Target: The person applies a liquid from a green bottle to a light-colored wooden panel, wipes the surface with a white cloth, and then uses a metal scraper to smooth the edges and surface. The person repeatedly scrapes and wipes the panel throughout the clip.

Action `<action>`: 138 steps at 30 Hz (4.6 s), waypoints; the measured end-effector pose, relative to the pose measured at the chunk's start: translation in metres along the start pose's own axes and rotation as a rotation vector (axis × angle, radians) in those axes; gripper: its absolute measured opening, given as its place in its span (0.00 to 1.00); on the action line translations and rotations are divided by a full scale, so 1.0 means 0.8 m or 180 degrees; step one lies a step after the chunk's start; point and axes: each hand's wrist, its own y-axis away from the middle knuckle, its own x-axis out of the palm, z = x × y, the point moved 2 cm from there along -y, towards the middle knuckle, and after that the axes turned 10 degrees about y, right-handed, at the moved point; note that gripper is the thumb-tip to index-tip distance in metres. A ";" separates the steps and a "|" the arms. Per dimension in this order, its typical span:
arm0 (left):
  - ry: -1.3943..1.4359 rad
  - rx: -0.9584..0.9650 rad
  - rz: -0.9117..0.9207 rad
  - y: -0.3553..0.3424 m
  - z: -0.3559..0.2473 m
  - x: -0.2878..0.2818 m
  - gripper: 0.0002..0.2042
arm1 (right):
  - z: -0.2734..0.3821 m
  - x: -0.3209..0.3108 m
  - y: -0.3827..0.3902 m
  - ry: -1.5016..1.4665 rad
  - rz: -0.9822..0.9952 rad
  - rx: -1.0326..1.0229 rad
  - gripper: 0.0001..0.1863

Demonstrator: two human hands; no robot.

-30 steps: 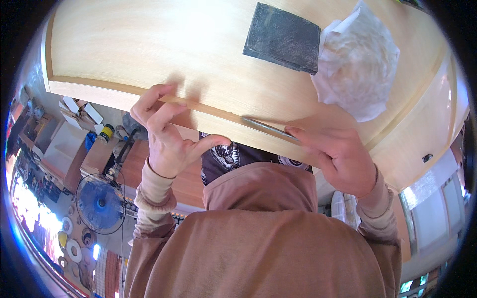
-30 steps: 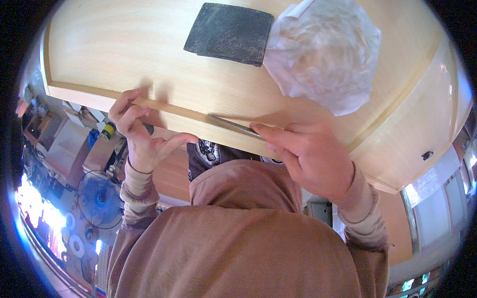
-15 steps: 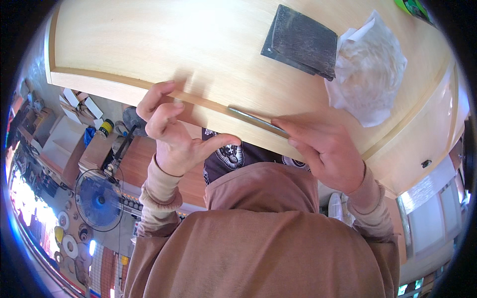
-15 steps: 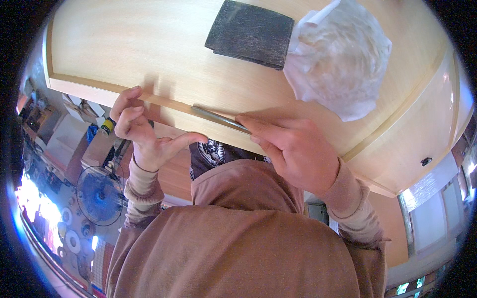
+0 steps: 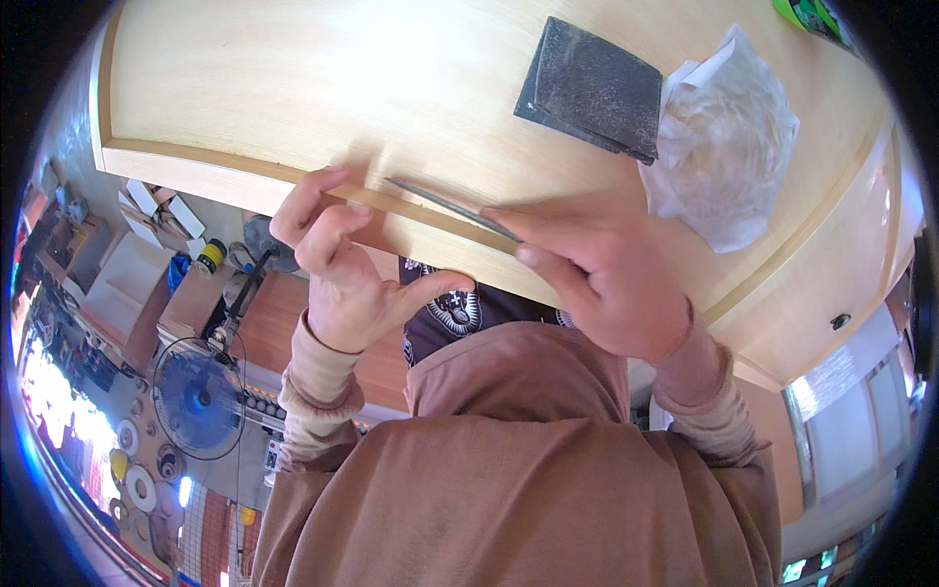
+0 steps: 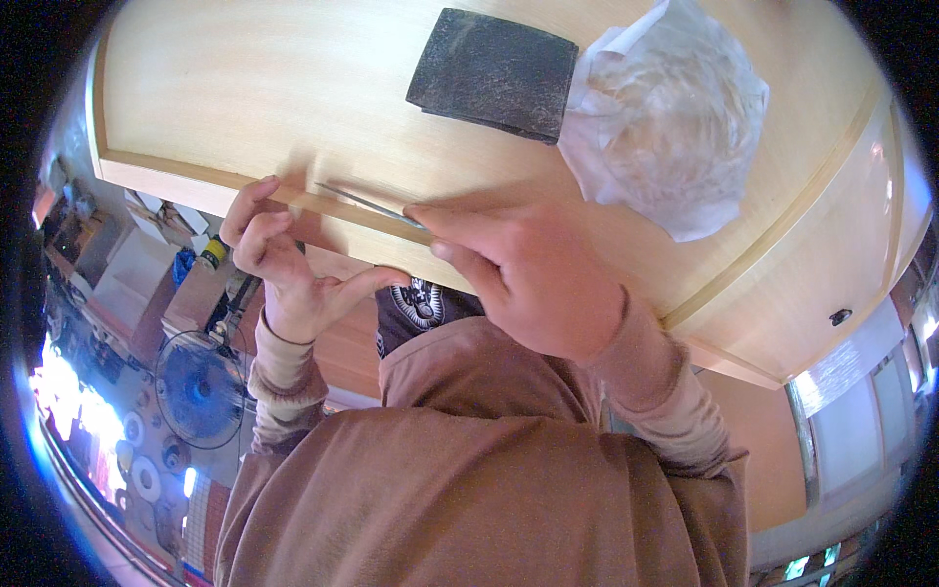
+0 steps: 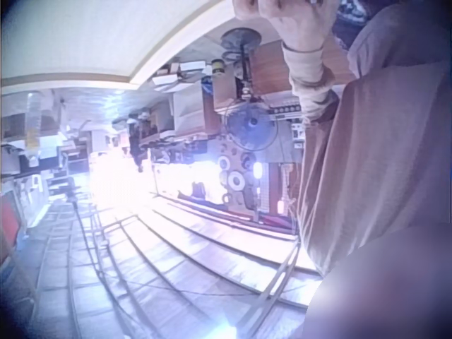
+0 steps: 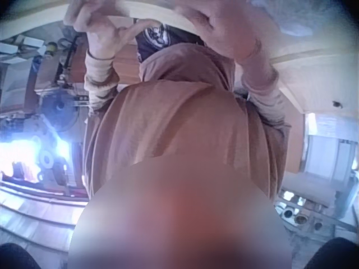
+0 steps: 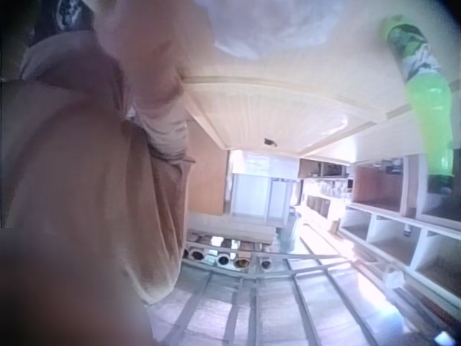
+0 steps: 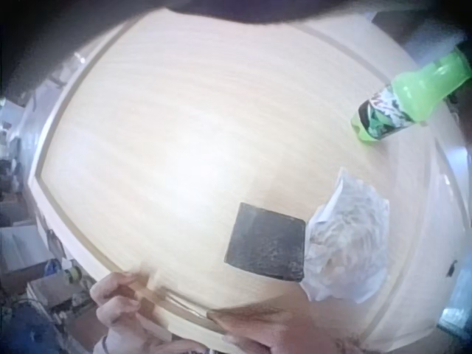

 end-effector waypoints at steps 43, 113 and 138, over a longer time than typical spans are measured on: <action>-0.0659 -0.0599 0.0100 -0.015 -0.011 0.006 0.57 | -0.001 -0.031 0.037 0.1379 -0.0325 -0.0061 0.25; -0.0098 -0.0497 -0.1298 -0.019 0.057 -0.022 0.18 | -0.002 -0.009 0.006 -0.0062 0.0328 0.0361 0.19; -0.0135 -0.0288 -0.1113 -0.030 0.054 -0.011 0.16 | 0.016 -0.026 0.032 0.1417 -0.0373 0.0190 0.26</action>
